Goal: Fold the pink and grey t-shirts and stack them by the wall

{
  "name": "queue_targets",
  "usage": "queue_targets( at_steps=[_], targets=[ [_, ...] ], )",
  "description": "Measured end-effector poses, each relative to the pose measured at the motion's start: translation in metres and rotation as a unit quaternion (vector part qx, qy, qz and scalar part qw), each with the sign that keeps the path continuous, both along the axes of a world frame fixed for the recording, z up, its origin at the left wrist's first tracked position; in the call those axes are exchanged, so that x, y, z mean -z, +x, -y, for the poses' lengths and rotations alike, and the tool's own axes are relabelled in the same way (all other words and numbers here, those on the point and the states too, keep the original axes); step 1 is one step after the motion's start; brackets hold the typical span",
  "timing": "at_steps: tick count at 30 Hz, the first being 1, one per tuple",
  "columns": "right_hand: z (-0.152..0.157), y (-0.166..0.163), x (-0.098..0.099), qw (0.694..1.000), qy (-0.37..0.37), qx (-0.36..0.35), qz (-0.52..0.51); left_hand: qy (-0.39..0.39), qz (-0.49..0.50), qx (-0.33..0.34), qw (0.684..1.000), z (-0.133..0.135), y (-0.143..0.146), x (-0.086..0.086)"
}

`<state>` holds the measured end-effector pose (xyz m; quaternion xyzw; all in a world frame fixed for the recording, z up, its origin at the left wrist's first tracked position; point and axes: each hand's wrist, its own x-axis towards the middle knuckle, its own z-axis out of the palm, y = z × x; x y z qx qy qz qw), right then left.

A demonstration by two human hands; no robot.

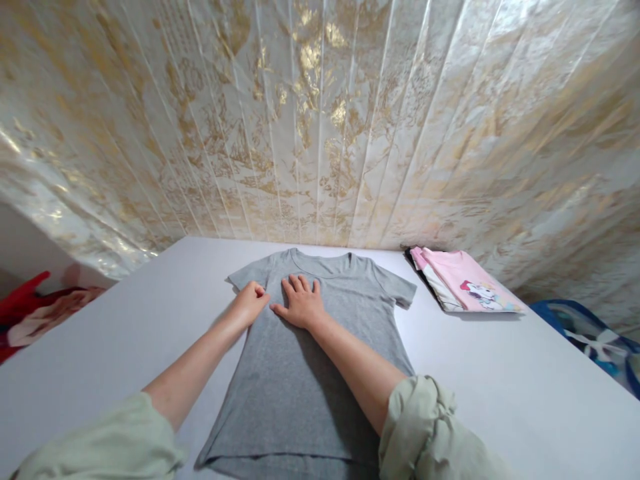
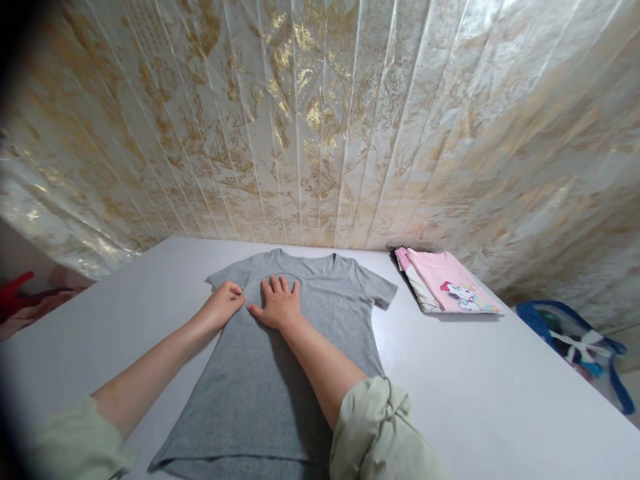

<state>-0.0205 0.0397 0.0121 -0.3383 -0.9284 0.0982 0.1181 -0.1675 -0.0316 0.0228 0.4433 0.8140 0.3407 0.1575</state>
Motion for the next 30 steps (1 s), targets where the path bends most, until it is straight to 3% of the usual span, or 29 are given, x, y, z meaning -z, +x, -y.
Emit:
queue_targets(
  at_steps=[5,10,13,19,25,30],
  targets=[
    [0.001,0.001,0.002,1.0,0.013,-0.001,-0.016,0.016,0.021,0.03,0.999,0.017,0.012,-0.001],
    [0.0,-0.001,0.007,0.999,0.024,0.005,-0.02,0.051,0.14,0.059,0.987,0.052,0.023,-0.002],
    [-0.001,-0.001,0.008,0.999,0.028,0.004,-0.024,0.029,0.169,0.066,0.983,0.074,0.025,-0.001],
    [0.0,0.0,0.005,1.0,0.021,0.002,-0.021,0.038,0.123,0.093,0.987,0.091,0.023,-0.007],
    [0.001,0.0,0.006,0.999,0.028,0.007,-0.026,0.032,0.134,0.039,0.99,0.099,0.031,-0.006],
    [0.0,0.001,0.005,0.999,0.026,0.004,-0.023,0.023,0.045,0.106,0.993,0.123,0.035,0.003]
  ],
)
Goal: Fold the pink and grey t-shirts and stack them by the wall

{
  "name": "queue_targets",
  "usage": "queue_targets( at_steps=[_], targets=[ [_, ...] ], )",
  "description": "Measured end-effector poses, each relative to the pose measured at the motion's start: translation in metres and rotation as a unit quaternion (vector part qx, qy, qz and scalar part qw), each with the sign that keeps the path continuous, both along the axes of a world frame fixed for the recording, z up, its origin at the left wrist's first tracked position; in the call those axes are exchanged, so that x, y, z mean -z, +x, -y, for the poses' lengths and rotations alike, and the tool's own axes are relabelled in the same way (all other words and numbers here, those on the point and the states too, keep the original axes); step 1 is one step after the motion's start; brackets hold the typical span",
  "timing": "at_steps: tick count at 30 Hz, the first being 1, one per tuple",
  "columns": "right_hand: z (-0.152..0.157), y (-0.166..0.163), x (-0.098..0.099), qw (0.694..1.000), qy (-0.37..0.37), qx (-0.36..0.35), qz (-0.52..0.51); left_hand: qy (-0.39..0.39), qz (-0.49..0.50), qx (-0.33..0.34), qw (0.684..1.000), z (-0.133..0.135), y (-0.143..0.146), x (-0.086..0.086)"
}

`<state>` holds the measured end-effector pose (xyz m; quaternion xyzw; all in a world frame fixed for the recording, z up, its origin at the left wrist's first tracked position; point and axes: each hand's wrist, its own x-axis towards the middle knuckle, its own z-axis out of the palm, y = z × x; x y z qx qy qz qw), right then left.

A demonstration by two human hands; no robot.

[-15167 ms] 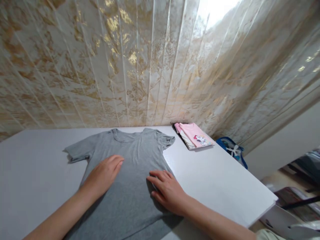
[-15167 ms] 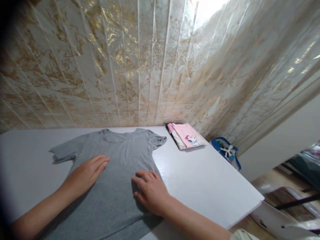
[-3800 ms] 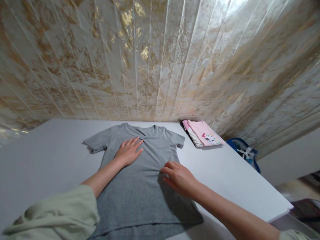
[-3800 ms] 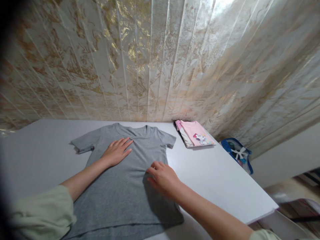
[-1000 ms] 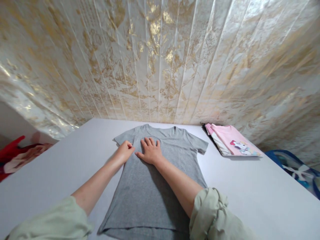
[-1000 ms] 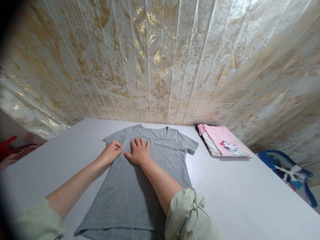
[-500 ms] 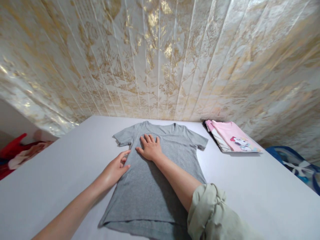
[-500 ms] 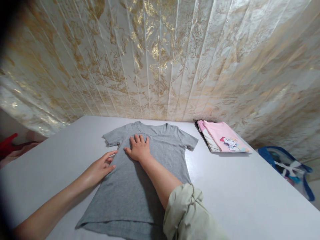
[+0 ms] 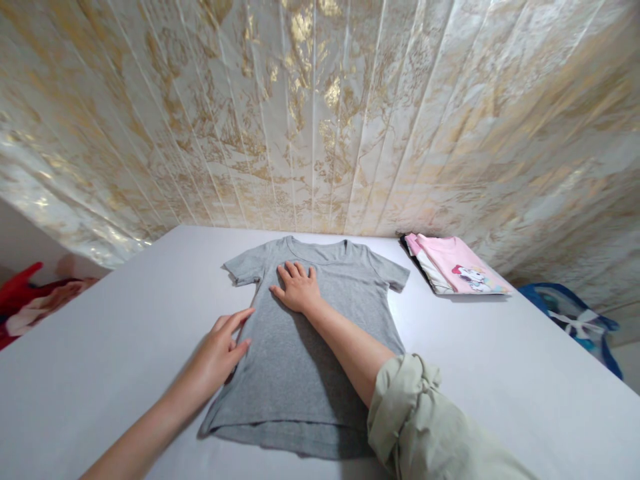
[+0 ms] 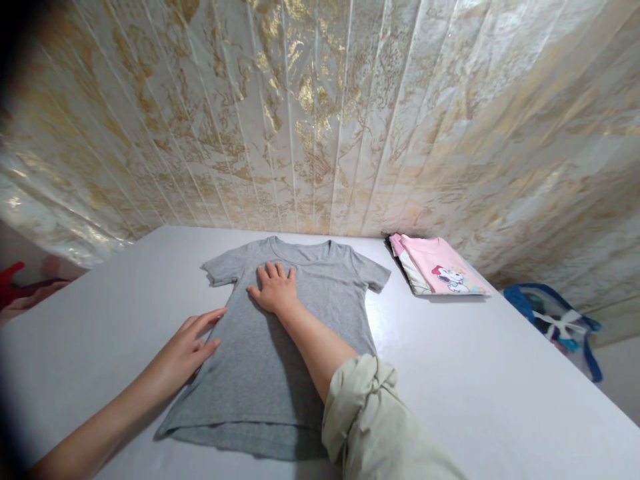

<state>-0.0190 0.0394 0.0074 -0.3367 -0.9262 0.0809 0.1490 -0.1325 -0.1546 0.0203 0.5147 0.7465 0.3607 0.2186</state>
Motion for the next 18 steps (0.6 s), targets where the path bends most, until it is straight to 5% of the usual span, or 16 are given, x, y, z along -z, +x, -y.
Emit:
queue_targets(
  at_steps=[12,18],
  targets=[
    [-0.008,0.0,0.0,1.0,-0.014,-0.016,0.001,-0.002,-0.138,0.007,0.99,0.035,0.012,0.004],
    [-0.007,0.028,-0.013,0.998,-0.006,-0.067,0.018,0.035,-0.228,0.017,0.973,0.045,-0.001,0.002]
  ],
)
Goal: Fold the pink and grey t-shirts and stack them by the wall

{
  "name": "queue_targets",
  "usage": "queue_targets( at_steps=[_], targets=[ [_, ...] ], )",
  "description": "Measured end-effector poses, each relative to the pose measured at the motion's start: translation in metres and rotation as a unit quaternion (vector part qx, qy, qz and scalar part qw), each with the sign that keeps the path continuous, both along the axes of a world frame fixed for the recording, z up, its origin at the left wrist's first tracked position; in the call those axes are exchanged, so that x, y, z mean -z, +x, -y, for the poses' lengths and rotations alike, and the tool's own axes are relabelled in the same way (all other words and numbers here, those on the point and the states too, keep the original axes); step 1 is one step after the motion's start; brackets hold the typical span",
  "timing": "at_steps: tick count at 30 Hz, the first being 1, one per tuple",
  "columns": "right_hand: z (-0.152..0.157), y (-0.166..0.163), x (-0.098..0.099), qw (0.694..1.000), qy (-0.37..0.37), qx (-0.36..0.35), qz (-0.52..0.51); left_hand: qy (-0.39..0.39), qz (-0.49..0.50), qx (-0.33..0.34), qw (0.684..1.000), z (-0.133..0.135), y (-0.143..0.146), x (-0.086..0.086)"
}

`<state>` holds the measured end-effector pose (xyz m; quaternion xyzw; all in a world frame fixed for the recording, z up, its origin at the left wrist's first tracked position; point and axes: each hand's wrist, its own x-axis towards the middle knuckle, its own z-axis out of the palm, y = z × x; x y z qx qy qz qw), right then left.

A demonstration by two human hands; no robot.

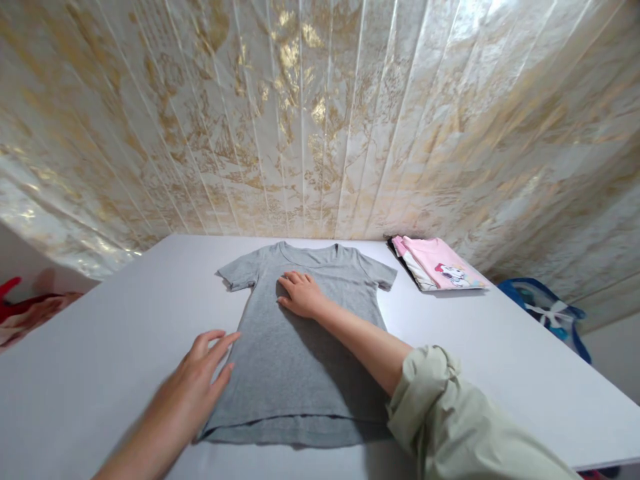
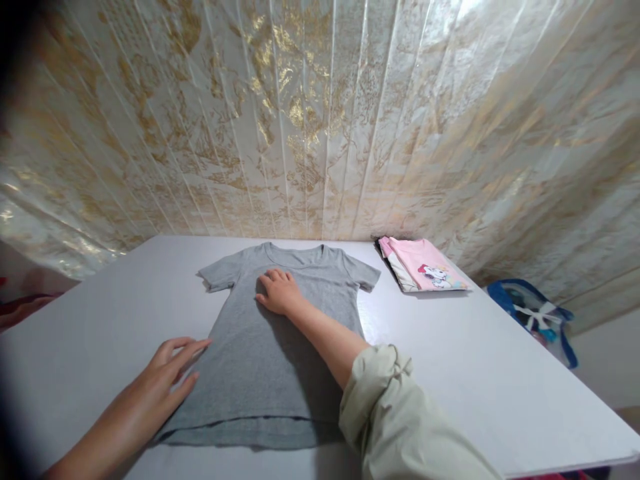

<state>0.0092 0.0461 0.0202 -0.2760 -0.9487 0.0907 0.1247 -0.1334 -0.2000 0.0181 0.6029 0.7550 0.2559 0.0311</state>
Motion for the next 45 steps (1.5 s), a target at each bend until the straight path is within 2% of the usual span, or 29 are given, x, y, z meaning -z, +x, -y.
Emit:
queue_targets(
  at_steps=[3,6,9,12,15,17,18,22,23,28,31,35,37,39,42,44,45],
  targets=[
    [0.024,0.022,-0.003,0.999,0.011,-0.052,-0.001,0.037,-0.03,0.024,0.999,-0.029,0.003,-0.021],
    [0.054,0.043,-0.002,0.996,-0.001,-0.089,-0.002,0.024,-0.021,0.114,0.993,-0.083,0.011,-0.035],
    [0.082,0.066,-0.002,0.994,-0.006,-0.107,0.002,-0.022,-0.012,0.177,0.984,-0.136,0.02,-0.026],
    [0.109,0.093,-0.006,0.992,-0.025,-0.126,0.002,-0.059,-0.058,0.164,0.983,-0.162,0.024,-0.002],
    [0.128,0.116,-0.015,0.98,-0.059,-0.189,0.003,-0.06,-0.113,0.144,0.981,-0.163,0.023,0.017],
    [0.126,0.124,-0.02,0.971,-0.081,-0.224,0.003,-0.065,-0.129,0.142,0.979,-0.159,0.021,0.021],
    [0.121,0.126,-0.022,0.973,-0.086,-0.215,0.002,-0.068,-0.134,0.142,0.978,-0.158,0.02,0.021],
    [0.097,0.134,-0.021,0.995,-0.064,-0.076,0.011,-0.068,-0.145,0.143,0.977,-0.159,0.02,0.018],
    [0.096,0.137,-0.02,0.996,-0.059,-0.07,0.016,-0.069,-0.149,0.145,0.976,-0.16,0.02,0.018],
    [0.124,0.162,-0.009,0.98,-0.075,-0.186,0.013,-0.073,-0.16,0.154,0.972,-0.161,0.017,0.02],
    [0.142,0.175,-0.005,0.969,-0.117,-0.218,0.004,-0.072,-0.157,0.155,0.973,-0.161,0.016,0.02],
    [0.134,0.186,-0.02,0.952,-0.195,-0.236,-0.007,-0.084,-0.159,0.157,0.971,-0.163,0.03,0.009],
    [0.115,0.188,-0.031,0.959,-0.199,-0.199,-0.035,-0.067,-0.15,0.182,0.969,-0.167,0.047,0.001],
    [0.089,0.188,-0.036,0.98,-0.159,-0.108,-0.054,-0.047,-0.132,0.214,0.967,-0.173,0.067,-0.004],
    [0.056,0.189,-0.029,0.994,-0.066,0.084,-0.021,-0.06,-0.122,0.224,0.965,-0.181,0.092,-0.001],
    [0.043,0.19,-0.02,0.988,-0.019,0.149,0.022,-0.076,-0.126,0.216,0.965,-0.182,0.101,0.006],
    [0.04,0.19,-0.017,0.987,-0.004,0.158,0.042,-0.078,-0.128,0.216,0.965,-0.182,0.102,0.01]
  ],
)
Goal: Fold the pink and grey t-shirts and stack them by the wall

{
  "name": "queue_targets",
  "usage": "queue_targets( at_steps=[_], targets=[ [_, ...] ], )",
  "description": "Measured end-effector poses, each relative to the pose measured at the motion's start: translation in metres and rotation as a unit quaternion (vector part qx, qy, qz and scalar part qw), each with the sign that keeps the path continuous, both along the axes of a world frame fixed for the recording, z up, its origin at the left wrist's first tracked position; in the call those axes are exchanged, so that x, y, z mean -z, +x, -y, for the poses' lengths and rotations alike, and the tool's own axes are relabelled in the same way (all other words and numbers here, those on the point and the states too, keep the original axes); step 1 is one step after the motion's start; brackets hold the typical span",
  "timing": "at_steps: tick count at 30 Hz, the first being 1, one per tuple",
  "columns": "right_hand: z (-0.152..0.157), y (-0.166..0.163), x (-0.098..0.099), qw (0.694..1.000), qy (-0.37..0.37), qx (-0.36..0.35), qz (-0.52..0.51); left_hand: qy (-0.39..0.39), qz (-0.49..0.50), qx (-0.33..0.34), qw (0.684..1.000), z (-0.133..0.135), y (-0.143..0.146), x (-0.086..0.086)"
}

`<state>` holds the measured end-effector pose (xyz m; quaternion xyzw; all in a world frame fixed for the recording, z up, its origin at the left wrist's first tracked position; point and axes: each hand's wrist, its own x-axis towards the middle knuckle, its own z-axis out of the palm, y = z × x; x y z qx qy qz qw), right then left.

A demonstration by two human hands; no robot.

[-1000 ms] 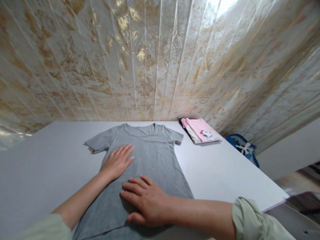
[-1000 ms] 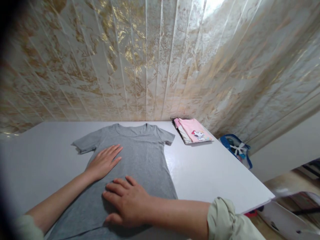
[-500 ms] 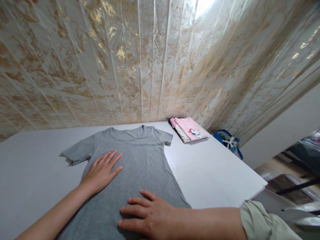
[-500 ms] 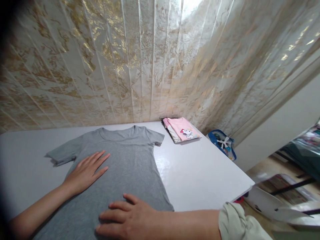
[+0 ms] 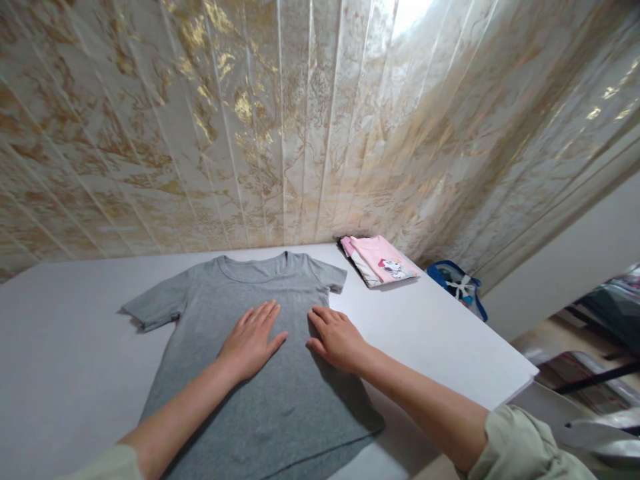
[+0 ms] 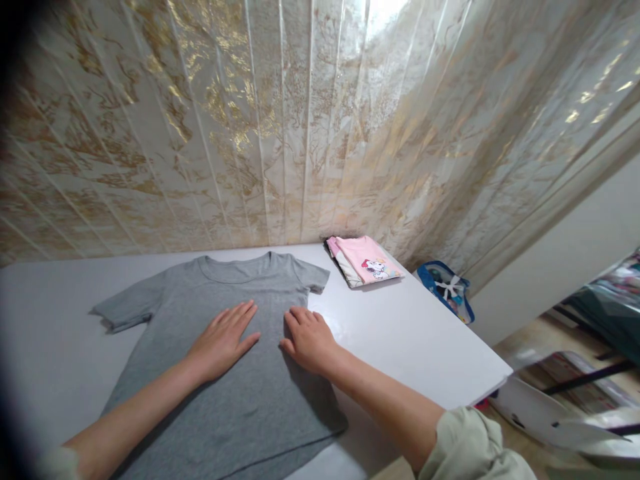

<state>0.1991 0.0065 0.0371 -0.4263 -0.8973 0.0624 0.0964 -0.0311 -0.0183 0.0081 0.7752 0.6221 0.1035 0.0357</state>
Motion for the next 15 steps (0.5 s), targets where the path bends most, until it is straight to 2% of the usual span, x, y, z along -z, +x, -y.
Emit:
queue_targets(
  at_steps=[4,9,12,15],
  targets=[
    [-0.02,-0.007,-0.002,0.999,0.016,0.004,0.033,0.002,-0.002,0.016,1.0,0.003,-0.002,0.008],
    [-0.081,-0.053,-0.01,0.999,0.03,0.026,0.001,-0.005,0.004,0.016,1.0,0.003,-0.005,0.005],
    [-0.112,-0.086,0.002,0.999,0.022,0.037,0.0,-0.006,0.003,0.022,1.0,0.002,-0.006,0.004],
    [-0.128,-0.106,0.02,0.997,0.039,0.061,-0.017,-0.017,0.0,0.028,0.999,0.006,-0.005,0.003]
  ],
)
